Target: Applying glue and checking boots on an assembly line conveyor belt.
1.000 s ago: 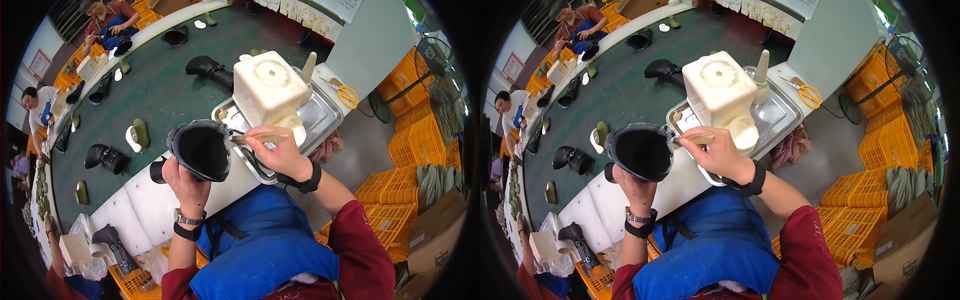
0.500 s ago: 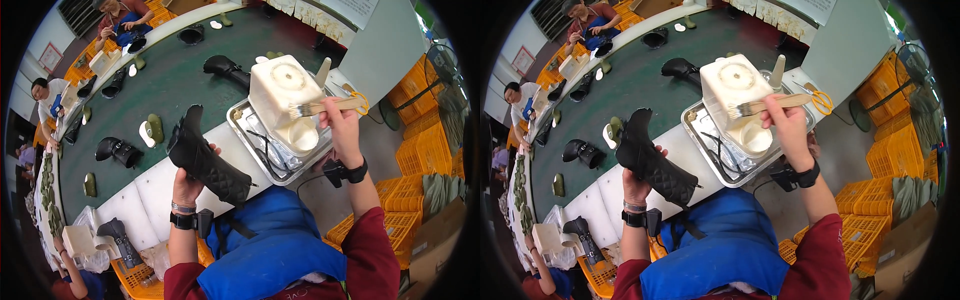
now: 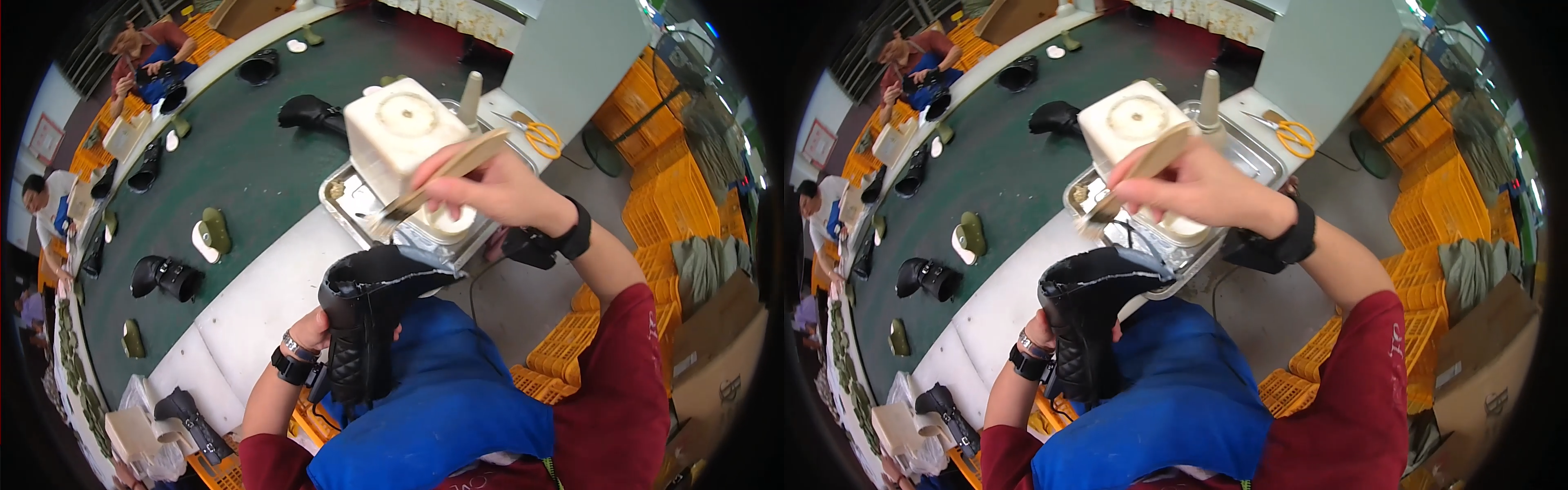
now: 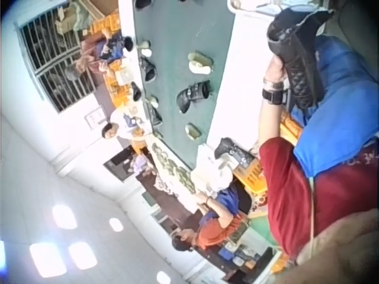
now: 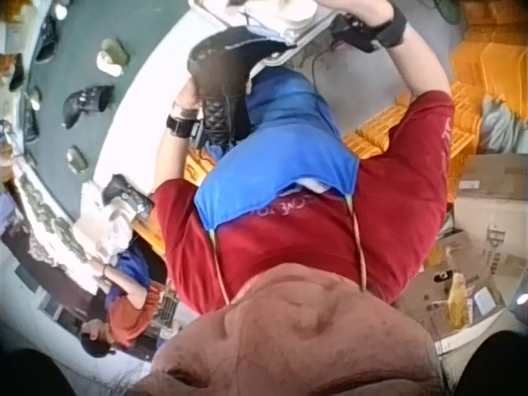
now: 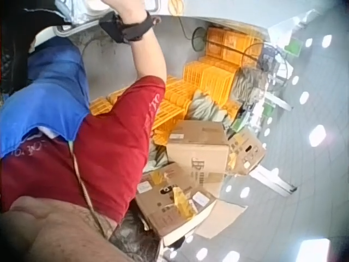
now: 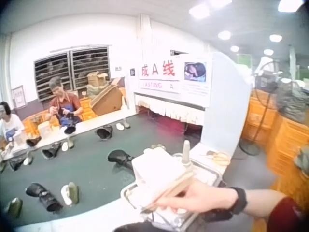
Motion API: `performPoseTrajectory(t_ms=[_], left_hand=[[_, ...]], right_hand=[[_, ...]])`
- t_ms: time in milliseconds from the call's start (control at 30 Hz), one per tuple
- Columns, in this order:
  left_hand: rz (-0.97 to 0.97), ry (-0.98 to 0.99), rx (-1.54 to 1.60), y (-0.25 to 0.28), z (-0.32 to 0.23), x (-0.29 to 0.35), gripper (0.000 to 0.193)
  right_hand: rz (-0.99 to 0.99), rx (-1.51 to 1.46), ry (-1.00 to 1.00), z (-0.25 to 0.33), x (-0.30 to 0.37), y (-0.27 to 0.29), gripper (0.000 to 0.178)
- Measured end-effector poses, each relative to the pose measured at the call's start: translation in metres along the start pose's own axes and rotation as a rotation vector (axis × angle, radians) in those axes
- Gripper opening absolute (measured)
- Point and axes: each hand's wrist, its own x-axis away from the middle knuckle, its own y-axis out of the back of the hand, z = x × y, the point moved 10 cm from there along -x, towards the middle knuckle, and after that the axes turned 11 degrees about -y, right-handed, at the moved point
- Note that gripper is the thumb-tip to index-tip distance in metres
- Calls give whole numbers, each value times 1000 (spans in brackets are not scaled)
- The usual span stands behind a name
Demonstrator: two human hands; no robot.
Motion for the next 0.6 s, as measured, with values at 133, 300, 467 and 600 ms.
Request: performPoseTrajectory(t_ms=[133, 300, 467, 600], left_hand=[[85, 223, 297, -11, 31, 8, 100], [35, 250, 193, 6, 40, 19, 102], [-16, 274, 67, 21, 35, 36, 103], [-40, 296, 13, 25, 36, 43, 105]], right_hand=[[118, 25, -44, -5, -4, -34, 17], [151, 282, 6, -14, 4, -42, 16], [187, 442, 75, -20, 18, -44, 15], [-62, 309, 48, -8, 17, -15, 12]])
